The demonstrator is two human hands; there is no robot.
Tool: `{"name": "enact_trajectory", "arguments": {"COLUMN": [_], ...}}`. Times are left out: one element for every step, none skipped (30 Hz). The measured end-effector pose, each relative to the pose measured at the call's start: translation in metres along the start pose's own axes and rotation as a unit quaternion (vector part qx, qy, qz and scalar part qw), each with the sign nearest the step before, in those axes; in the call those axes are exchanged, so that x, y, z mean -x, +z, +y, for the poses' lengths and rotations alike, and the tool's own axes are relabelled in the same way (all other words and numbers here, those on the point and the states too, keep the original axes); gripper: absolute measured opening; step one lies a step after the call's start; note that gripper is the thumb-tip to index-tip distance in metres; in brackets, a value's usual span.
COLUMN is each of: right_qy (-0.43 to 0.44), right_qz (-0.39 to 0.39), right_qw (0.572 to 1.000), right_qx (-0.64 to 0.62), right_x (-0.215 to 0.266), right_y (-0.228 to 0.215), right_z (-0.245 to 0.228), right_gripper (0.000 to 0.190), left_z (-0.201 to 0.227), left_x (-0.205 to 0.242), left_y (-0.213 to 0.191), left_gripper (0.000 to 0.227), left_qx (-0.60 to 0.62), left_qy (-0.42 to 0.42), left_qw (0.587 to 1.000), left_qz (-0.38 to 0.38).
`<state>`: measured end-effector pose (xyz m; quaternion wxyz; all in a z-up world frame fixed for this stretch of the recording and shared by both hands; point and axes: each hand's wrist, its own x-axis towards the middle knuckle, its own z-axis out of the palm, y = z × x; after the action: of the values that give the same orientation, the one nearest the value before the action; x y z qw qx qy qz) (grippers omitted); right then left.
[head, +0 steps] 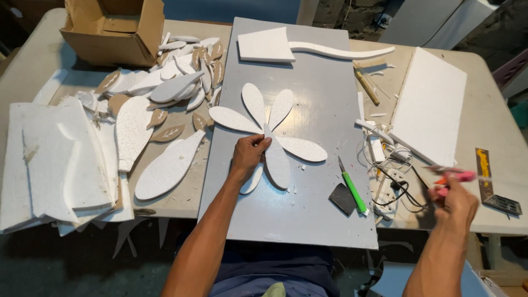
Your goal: Assembling a decorative flower by applying hot glue to foam petal cutouts and pressing them onto a central base.
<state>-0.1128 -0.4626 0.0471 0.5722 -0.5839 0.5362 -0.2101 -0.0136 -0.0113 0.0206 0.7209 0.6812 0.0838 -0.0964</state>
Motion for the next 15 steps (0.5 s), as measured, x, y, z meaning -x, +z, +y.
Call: {"name": "enact_trajectory", "arguments": {"right_qy": [0.002, -0.19, -0.375, -0.372, -0.396, -0.417, -0.417, -0.399, -0.379, -0.379, -0.34, -0.297, -0.299, -0.274, -0.249], "right_qz": [-0.002, 0.011, 0.021, 0.02, -0.062, -0.142, -0.14, -0.195, -0.251, -0.252, -0.345, -0.434, -0.436, -0.475, -0.511], "right_qw": [1.0, 0.982, 0.927, 0.928, 0.916, 0.895, 0.896, 0.895, 0.89, 0.89, 0.874, 0.85, 0.848, 0.836, 0.821], "right_qx": [0.002, 0.002, 0.001, 0.002, -0.032, -0.066, -0.066, -0.041, -0.017, -0.018, -0.025, -0.031, -0.032, 0.01, 0.052], "right_x": [-0.001, -0.002, -0.002, 0.03, 0.061, 0.093, 0.12, 0.147, 0.176, 0.181, 0.187, 0.193, 0.2, 0.206, 0.213], "right_y": [0.005, 0.009, 0.013, 0.028, 0.04, 0.053, 0.067, 0.082, 0.1, 0.115, 0.131, 0.148, 0.157, 0.166, 0.175], "right_z": [0.003, 0.007, 0.011, -0.003, -0.017, -0.032, -0.033, -0.034, -0.037, -0.032, -0.027, -0.023, -0.024, -0.024, -0.026], "right_gripper": [0.02, 0.02, 0.026, 0.026, 0.023, 0.022, 0.022, 0.023, 0.026, 0.026, 0.017, 0.013, 0.013, 0.021, 0.028], "left_z": [-0.002, -0.004, -0.005, -0.004, -0.003, -0.002, -0.007, -0.012, -0.016, -0.015, -0.014, -0.012, -0.017, -0.021, -0.025], "left_x": [-0.001, -0.003, -0.004, -0.004, -0.003, -0.002, -0.003, -0.003, -0.003, 0.0, 0.003, 0.005, 0.003, 0.0, -0.003], "left_y": [0.0, 0.001, 0.002, 0.001, 0.002, 0.004, 0.005, 0.005, 0.003, 0.004, 0.005, 0.006, 0.005, 0.004, 0.003], "left_gripper": [0.023, 0.027, 0.033, 0.033, 0.034, 0.036, 0.036, 0.036, 0.036, 0.036, 0.036, 0.037, 0.037, 0.036, 0.034], "left_qx": [-0.001, 0.009, 0.018, 0.015, 0.02, 0.026, 0.025, 0.02, 0.015, 0.014, 0.021, 0.028, 0.028, 0.024, 0.02], "left_qy": [-0.002, 0.0, 0.003, 0.001, 0.004, 0.007, 0.006, 0.037, 0.069, 0.07, 0.069, 0.069, 0.072, 0.075, 0.078], "left_qw": [1.0, 1.0, 1.0, 1.0, 1.0, 1.0, 1.0, 0.999, 0.997, 0.997, 0.997, 0.997, 0.997, 0.997, 0.996], "left_qz": [0.002, 0.004, 0.006, 0.007, 0.006, 0.004, 0.003, 0.009, 0.017, 0.018, 0.019, 0.019, 0.022, 0.025, 0.027]}}
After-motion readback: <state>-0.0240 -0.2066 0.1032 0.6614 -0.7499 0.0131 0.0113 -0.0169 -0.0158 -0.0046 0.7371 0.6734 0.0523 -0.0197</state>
